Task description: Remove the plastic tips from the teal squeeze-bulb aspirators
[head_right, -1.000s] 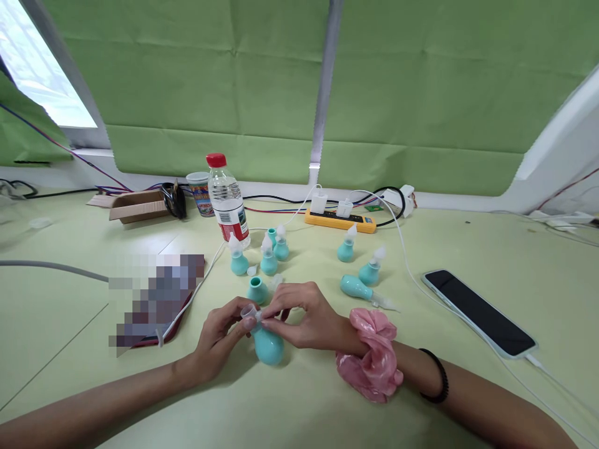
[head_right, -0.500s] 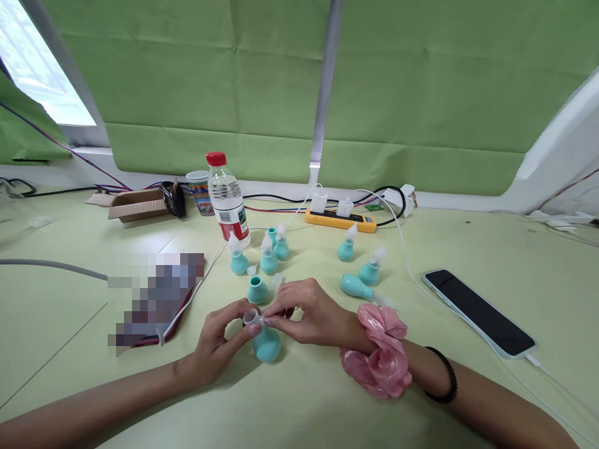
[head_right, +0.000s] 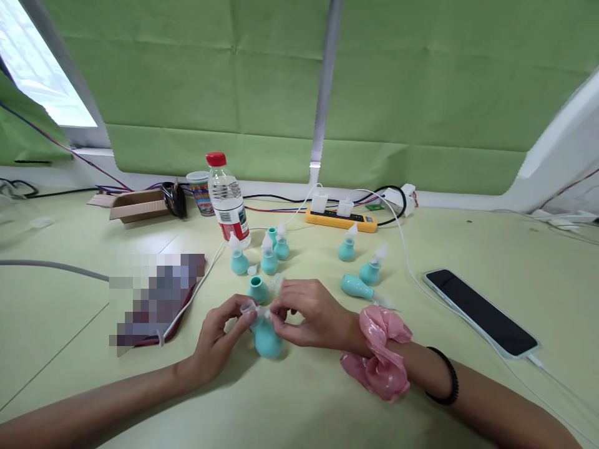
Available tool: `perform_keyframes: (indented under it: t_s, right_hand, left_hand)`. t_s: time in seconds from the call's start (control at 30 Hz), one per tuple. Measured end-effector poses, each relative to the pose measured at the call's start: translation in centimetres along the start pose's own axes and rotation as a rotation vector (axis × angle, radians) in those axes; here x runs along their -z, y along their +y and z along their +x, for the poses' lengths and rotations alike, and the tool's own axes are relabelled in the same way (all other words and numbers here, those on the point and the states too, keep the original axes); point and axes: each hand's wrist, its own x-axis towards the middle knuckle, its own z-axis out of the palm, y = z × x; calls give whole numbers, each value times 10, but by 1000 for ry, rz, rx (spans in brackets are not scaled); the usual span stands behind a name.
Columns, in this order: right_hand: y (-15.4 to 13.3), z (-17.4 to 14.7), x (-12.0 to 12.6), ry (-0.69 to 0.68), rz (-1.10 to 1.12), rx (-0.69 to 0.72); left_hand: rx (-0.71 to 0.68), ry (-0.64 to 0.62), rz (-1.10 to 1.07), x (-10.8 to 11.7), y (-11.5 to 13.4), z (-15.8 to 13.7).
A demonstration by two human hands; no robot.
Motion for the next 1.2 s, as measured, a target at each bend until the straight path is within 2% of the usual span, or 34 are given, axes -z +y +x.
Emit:
perform_keyframes:
  t_s: [0.13,0.23,0.37,0.5,0.67,0.77,0.87,0.97,1.1,1.2]
  right_hand:
    - [8,2,7,42,-2,-103]
    - [22,0,5,-7,-50,-186]
    - [42,-6,-5,-100,-102,-279]
    - [48,-9,-8,-91,-103,-313]
    - [33,-4,-2,-24,-23,-285]
    - [15,0,1,-85,16,-214]
    - [1,-1,0,-215,-153,-119]
    - [-5,-5,-5,-332,-361,-93]
    - [-8,-7,-7,-394,-440,-162]
    - [-11,-6,-5,-470,-400,-234]
  left_hand:
    - [30,24,-63,1,-2,1]
    - [-25,-27,-24,0,-4,0]
    - [-33,-22,-37,-1,-4,0]
    - [-39,-9,-29,-2,-5,2]
    - [-61,14,-41,-3,-5,1]
    - [-119,34,-75,-4,-5,-2]
    - [-181,2,-134,-5,-3,-5]
    - [-217,-45,-155,-6,-2,-6]
    - [-229,-54,47,-3,0,-4]
    - [-256,-148,260,0,0,-2]
